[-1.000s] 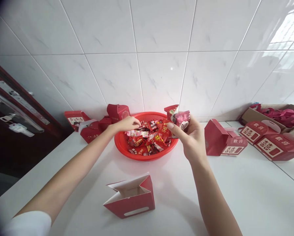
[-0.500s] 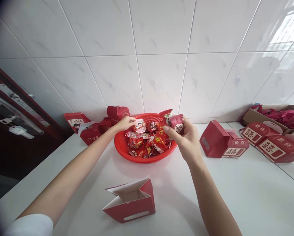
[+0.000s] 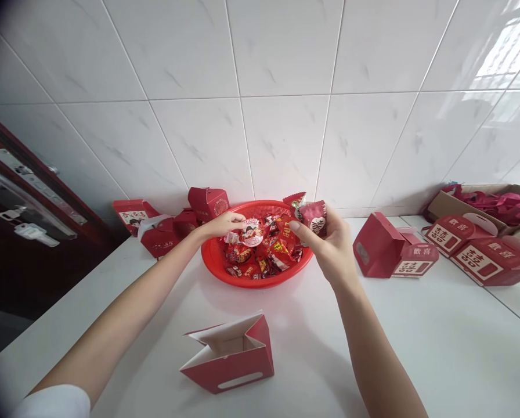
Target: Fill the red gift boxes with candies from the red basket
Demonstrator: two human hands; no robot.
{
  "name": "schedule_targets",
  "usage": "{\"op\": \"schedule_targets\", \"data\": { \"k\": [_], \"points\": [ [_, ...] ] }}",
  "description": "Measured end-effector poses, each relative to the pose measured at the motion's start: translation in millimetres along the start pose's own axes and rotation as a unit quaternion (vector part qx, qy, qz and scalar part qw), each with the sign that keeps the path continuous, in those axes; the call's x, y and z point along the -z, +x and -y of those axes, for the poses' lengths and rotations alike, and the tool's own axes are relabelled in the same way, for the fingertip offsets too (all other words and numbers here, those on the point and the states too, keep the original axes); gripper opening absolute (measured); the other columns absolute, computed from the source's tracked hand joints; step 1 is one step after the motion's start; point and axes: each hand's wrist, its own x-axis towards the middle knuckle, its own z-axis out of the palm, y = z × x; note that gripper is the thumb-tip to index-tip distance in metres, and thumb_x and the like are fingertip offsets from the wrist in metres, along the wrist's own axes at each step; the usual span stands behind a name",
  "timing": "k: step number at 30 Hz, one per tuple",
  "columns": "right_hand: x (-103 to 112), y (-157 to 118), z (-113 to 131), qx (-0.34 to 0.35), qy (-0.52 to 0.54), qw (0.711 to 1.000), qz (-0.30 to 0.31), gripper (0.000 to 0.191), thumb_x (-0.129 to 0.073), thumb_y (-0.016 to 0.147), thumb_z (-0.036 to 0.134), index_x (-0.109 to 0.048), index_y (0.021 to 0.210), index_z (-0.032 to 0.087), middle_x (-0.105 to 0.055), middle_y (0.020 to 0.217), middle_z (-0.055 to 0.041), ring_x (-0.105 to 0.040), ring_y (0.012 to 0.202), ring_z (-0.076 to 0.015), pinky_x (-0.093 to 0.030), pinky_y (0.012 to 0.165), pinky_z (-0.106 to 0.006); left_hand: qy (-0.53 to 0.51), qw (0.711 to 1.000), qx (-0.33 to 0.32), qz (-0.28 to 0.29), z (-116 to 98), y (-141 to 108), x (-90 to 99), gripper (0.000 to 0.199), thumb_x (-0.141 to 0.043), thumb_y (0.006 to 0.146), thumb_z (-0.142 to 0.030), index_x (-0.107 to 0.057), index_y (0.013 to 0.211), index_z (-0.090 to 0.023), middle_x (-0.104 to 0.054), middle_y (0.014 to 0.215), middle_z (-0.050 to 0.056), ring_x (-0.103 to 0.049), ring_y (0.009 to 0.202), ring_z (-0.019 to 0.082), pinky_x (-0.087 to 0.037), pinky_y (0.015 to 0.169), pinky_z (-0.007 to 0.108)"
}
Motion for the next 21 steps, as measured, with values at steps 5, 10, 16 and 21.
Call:
{"op": "schedule_targets", "data": {
  "k": [5, 10, 16, 21],
  "points": [
    [0.4, -0.3, 1.9, 0.001, -0.002, 1.0, 0.002, 0.026, -0.084, 0.077, 0.04, -0.066, 0.085, 0.023, -0.064, 0.074, 0.0011, -0.061, 0.065, -0.0172, -0.058, 0.058, -0.033, 0.019, 0.996, 0.014, 0.086, 0.1, -4.6, 4.3, 0.016, -0.072, 0.062, -0.024, -0.071, 0.077, -0.017, -0.073, 0.083, 0.004, -0.068, 0.075, 0.019, -0.052, 0.063, 0.025],
    [0.8, -0.5, 1.8, 0.0, -0.008, 1.0, 0.0, 0.025, -0.085, 0.077, 0.039, -0.067, 0.087, 0.024, -0.065, 0.074, 0.0013, -0.062, 0.064, -0.0175, -0.058, 0.057, -0.034, 0.055, 0.994, 0.006, 0.094, -0.4, -7.5, -3.4, 0.033, -0.071, 0.069, -0.028, -0.074, 0.1, -0.017, -0.077, 0.101, 0.009, -0.073, 0.094, 0.024, -0.056, 0.078, 0.029],
    [0.7, 0.0, 0.9, -0.013, -0.022, 1.0, 0.001, 0.029, -0.085, 0.076, 0.043, -0.068, 0.089, 0.024, -0.066, 0.074, -0.0001, -0.061, 0.063, -0.018, -0.056, 0.056, -0.034, 0.146, 0.986, -0.001, 0.075, -13.1, -5.0, -24.3, 0.031, -0.078, 0.068, -0.038, -0.076, 0.091, -0.018, -0.076, 0.09, 0.007, -0.07, 0.09, 0.026, -0.051, 0.077, 0.03],
    [0.6, 0.1, -2.8, -0.003, -0.031, 0.999, 0.016, 0.03, -0.085, 0.076, 0.045, -0.067, 0.088, 0.024, -0.064, 0.069, 0.0013, -0.058, 0.061, -0.0172, -0.055, 0.058, -0.035, 0.179, 0.981, -0.015, 0.077, -18.7, -6.5, -36.1, 0.018, -0.077, 0.061, -0.026, -0.061, 0.055, -0.02, -0.061, 0.059, 0.0, -0.063, 0.073, 0.023, -0.043, 0.067, 0.029]
  ]
}}
